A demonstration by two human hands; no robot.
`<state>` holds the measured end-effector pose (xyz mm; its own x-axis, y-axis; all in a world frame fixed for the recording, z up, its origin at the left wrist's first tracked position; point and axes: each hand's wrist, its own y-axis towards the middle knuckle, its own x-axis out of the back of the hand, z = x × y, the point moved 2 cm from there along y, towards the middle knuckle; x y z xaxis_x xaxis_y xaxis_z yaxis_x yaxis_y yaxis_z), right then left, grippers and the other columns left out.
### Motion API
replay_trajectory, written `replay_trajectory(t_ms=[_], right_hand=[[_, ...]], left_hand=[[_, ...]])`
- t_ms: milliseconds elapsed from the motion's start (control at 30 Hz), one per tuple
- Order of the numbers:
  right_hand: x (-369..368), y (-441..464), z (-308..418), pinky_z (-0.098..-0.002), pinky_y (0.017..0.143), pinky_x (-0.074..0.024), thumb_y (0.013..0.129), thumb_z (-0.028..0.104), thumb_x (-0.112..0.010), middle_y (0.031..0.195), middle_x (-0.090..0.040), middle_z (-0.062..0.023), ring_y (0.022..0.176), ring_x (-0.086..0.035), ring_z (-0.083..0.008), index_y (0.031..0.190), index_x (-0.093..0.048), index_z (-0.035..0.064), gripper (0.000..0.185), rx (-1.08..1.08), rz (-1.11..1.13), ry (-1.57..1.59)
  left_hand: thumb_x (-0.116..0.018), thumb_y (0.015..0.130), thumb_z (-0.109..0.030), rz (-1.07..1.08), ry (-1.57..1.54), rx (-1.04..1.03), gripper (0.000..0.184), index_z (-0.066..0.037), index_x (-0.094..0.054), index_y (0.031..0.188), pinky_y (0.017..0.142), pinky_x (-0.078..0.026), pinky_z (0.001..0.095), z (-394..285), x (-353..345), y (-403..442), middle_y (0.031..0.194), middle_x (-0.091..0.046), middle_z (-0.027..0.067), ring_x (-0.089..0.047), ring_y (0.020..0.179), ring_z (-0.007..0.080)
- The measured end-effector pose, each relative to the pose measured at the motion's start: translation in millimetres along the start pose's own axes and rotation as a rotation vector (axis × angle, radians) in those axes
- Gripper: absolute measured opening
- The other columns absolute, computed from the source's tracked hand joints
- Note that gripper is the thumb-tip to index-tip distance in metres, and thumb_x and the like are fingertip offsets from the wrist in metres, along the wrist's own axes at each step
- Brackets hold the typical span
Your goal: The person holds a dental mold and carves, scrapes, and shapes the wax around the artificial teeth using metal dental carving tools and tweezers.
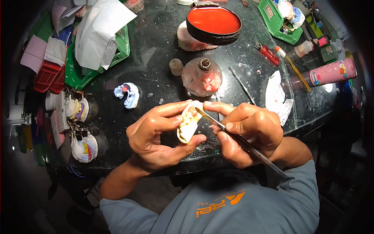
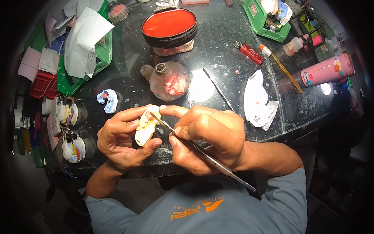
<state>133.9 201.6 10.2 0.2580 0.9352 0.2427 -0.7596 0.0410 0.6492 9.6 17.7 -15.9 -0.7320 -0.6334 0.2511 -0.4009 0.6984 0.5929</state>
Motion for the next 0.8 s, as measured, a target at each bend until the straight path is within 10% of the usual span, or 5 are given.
replay_trajectory(t_ms=[800], right_hand=[[-8.2, 1.3, -5.2, -0.0502, 0.086, -0.0648, 0.076, -0.012, -0.07, 0.073, -0.064, -0.0112, 0.062, -0.065, -0.0191, 0.082, -0.058, -0.0028, 0.016, -0.032, -0.181, 0.036]], left_hand=[[-0.09, 0.079, -0.002, -0.126, -0.129, 0.181, 0.043, 0.005, -0.054, 0.102, 0.087, -0.063, 0.0347, -2.4, -3.7, -0.7, 0.116, -0.07, 0.0303, -0.074, 0.104, 0.0271]])
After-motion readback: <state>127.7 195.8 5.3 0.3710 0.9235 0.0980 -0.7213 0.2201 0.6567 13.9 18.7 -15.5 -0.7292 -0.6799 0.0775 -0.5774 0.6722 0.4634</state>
